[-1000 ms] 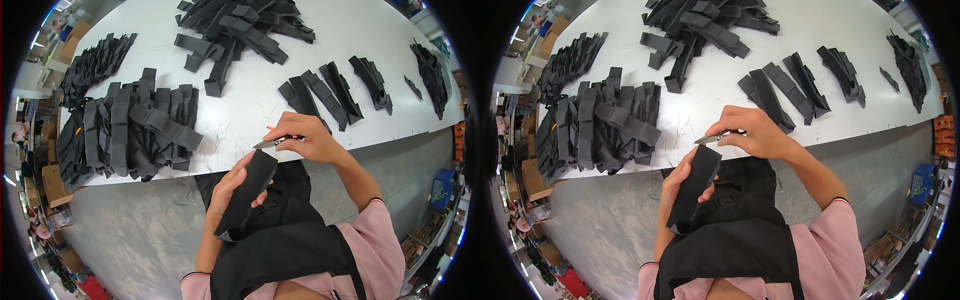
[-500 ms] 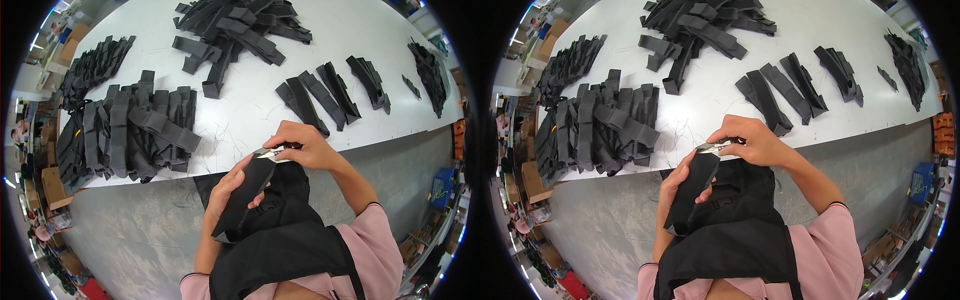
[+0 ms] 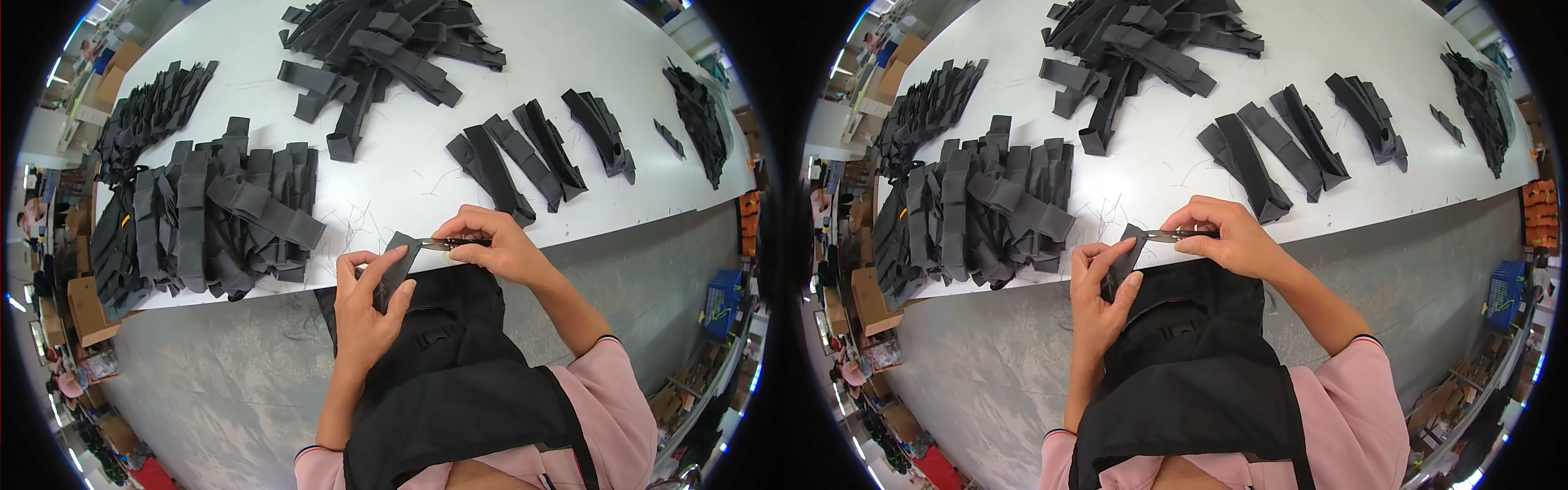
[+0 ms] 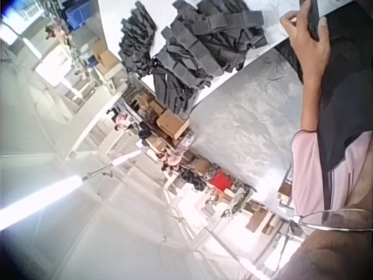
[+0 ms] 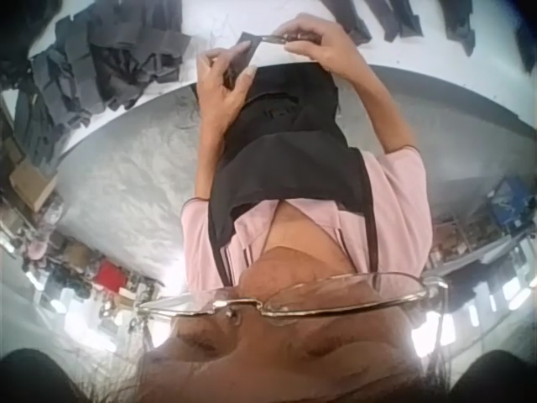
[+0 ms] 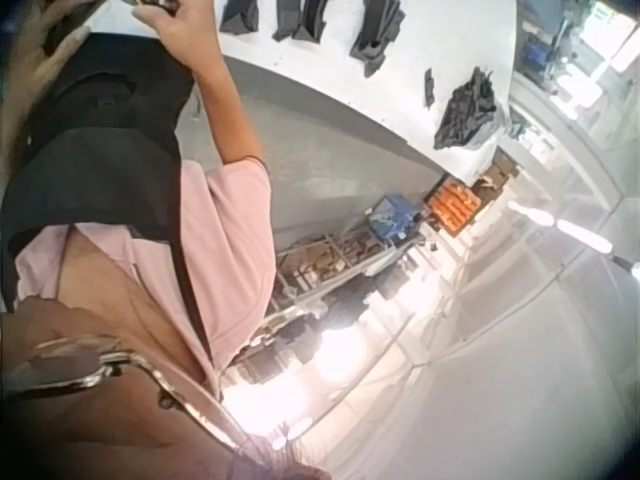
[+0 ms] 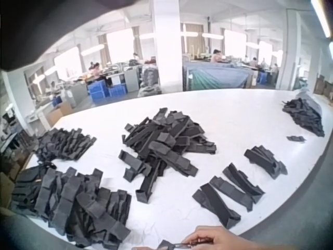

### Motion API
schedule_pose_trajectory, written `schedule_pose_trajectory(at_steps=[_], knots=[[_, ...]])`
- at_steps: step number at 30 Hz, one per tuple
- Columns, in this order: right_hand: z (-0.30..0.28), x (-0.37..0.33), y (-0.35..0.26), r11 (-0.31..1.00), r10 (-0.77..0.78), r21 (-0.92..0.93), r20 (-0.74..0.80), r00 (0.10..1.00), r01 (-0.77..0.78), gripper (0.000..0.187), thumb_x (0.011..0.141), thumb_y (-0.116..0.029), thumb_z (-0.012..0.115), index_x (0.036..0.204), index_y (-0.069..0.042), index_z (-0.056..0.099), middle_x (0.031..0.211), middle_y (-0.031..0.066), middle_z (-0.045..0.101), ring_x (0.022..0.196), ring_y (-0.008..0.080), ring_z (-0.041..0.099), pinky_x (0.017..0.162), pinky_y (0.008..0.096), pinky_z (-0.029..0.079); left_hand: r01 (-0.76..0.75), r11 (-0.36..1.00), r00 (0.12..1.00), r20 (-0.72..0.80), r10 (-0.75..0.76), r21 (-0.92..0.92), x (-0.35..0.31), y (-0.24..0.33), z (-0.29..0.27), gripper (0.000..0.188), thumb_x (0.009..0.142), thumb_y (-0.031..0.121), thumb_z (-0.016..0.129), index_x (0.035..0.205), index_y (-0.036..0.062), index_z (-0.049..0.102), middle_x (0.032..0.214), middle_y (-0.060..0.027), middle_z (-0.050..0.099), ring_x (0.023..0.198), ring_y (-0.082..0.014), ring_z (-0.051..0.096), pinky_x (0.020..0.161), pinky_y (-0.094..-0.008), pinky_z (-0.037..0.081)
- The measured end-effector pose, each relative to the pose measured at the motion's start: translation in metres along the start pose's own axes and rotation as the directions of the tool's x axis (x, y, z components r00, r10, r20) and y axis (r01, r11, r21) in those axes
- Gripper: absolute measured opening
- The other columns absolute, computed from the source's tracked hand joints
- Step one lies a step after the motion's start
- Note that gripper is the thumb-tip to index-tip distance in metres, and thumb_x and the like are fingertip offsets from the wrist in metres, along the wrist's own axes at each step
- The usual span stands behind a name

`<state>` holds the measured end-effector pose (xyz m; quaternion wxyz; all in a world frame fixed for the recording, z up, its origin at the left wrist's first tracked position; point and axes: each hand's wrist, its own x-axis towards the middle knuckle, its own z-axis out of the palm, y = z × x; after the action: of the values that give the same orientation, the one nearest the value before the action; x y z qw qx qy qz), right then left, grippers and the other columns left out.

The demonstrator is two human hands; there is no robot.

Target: Trimming excess material from small black manufactured parts using a hand-held cutter.

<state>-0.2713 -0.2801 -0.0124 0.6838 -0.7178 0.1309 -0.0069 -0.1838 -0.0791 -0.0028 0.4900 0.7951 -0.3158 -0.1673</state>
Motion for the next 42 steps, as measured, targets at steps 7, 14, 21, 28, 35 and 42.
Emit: schedule_pose_trajectory(at_steps=[7,14,21,28,35,42], knots=[[-0.002,-0.001,0.008,0.913,0.227,0.32,0.113,0.967,-0.251,0.021,0.079,-0.005,0.064,0.099,0.0,0.063,0.073,-0.0001,0.054,0.057,0.0019,0.045,0.051,0.0156,0.034,-0.081,0.977,0.994,-0.057,0.094,0.197,-0.003,0.006,0.001,0.04,0.069,0.012,0.072,0.108,0.0134,0.064,0.098,-0.0119,0.047,0.09,-0.0265,0.048,0.075,-0.0337,0.042],[-0.003,-0.01,0.029,0.679,0.314,0.623,0.232,0.921,-0.388,0.026,0.08,-0.008,0.064,0.104,0.003,0.06,0.073,0.0028,0.056,0.048,0.001,0.038,0.043,0.0144,0.029,-0.131,0.964,0.989,-0.038,0.144,0.232,-0.003,0.011,0.0,0.041,0.067,0.009,0.072,0.107,0.0125,0.065,0.099,-0.0123,0.045,0.089,-0.0266,0.046,0.08,-0.0337,0.039],[0.005,-0.021,0.017,0.672,0.296,0.652,0.199,0.934,-0.352,0.028,0.08,-0.007,0.064,0.106,0.001,0.059,0.075,0.0023,0.056,0.055,0.0017,0.043,0.052,0.0147,0.033,-0.173,0.95,0.983,-0.02,0.184,0.259,-0.005,0.007,-0.004,0.044,0.066,0.008,0.071,0.109,0.016,0.064,0.1,-0.013,0.046,0.088,-0.0282,0.049,0.069,-0.0345,0.044],[0.014,-0.024,0.005,0.952,0.112,0.291,-0.029,0.993,-0.099,0.024,0.081,-0.005,0.063,0.104,0.0,0.059,0.076,-0.0032,0.052,0.065,0.0007,0.047,0.056,0.0157,0.034,-0.111,0.977,0.992,-0.034,0.119,0.18,-0.006,0.012,-0.002,0.04,0.068,0.007,0.07,0.107,0.0123,0.065,0.1,-0.012,0.044,0.088,-0.0251,0.044,0.079,-0.033,0.037],[0.021,-0.028,0.01,0.902,0.158,0.418,-0.088,0.983,-0.107,0.019,0.081,-0.004,0.062,0.1,-0.001,0.062,0.076,-0.0033,0.052,0.059,0.0005,0.043,0.051,0.0147,0.031,-0.123,0.976,0.991,-0.039,0.131,0.178,-0.006,0.011,-0.001,0.04,0.068,0.006,0.07,0.107,0.0115,0.065,0.1,-0.0121,0.044,0.089,-0.0254,0.044,0.081,-0.0328,0.038],[0.024,-0.026,0.013,0.768,0.253,0.596,0.055,0.966,-0.235,0.021,0.082,-0.003,0.061,0.103,0.001,0.058,0.081,0.0014,0.057,0.058,0.0011,0.044,0.048,0.0136,0.031,-0.13,0.975,0.989,-0.041,0.139,0.181,-0.008,0.007,0.0,0.042,0.068,0.009,0.07,0.109,0.0138,0.064,0.1,-0.0134,0.046,0.091,-0.0278,0.048,0.076,-0.0344,0.043]])
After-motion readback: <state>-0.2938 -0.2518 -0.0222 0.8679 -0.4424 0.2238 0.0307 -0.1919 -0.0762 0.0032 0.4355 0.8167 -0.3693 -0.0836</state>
